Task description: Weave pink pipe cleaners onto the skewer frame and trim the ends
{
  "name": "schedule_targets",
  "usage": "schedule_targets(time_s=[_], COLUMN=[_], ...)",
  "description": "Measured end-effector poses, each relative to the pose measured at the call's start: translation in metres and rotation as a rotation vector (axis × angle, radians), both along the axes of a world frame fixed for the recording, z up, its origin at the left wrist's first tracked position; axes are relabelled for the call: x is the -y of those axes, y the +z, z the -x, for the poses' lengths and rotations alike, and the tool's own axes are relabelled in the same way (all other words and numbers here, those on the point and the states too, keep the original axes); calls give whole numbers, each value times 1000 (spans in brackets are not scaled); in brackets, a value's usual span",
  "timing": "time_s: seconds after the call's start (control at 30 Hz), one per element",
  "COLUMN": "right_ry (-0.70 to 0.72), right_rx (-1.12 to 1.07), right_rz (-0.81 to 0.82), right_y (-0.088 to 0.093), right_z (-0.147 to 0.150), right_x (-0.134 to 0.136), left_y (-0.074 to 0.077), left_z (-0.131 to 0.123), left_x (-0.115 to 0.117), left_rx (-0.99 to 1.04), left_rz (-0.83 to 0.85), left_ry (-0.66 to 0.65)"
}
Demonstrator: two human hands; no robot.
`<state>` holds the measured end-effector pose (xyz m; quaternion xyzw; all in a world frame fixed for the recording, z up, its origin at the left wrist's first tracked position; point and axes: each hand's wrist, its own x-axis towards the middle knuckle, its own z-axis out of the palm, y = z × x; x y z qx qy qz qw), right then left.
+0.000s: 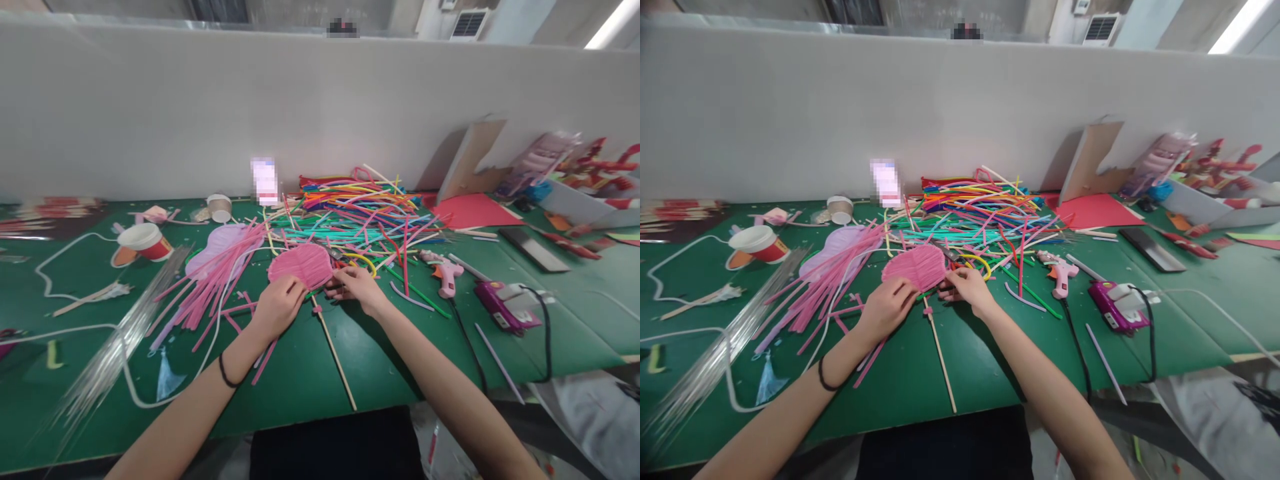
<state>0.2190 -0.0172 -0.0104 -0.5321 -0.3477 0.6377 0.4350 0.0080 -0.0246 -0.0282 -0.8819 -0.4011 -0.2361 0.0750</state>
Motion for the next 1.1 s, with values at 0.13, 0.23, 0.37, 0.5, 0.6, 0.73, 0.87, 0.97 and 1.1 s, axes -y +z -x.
schedule_targets(time_s=[0.13, 0.23, 0.37, 0.5, 0.6, 0.73, 0.87, 0.97, 1.1], right_ry=[-41, -80, -157, -216, -228, -238, -196, -165, -182], right_rx=[-20, -38, -28, -16, -6, -2, -36, -62, -49], right_rz=[-17, -37, -85, -132, -172, -197, -127, -101, -171], right_y=[-1, -1, -1, -5, -10, -13, -10, -7, -10], right_z=[0, 2, 4, 8, 11, 14, 12, 11, 12], right_x=[-1, -1, -1, -1, -1, -2, -1, 1, 2], left_y=[-1, -2, -1, -1, -2, -2, -2, -2, -2], left_z=[0, 0, -3, -4, -5, -6, -6, -6, -6], left_x=[-1, -1, -1, -1, -1, -2, -1, -1, 0], left_rx=[9, 11, 13, 20, -2, -51, -24, -4, -19], left_rz=[9, 19, 12, -2, -12, -24, -22, -13, -14], left_ry=[-4, -9, -16, -26, -23, -17, -23, -22, -15])
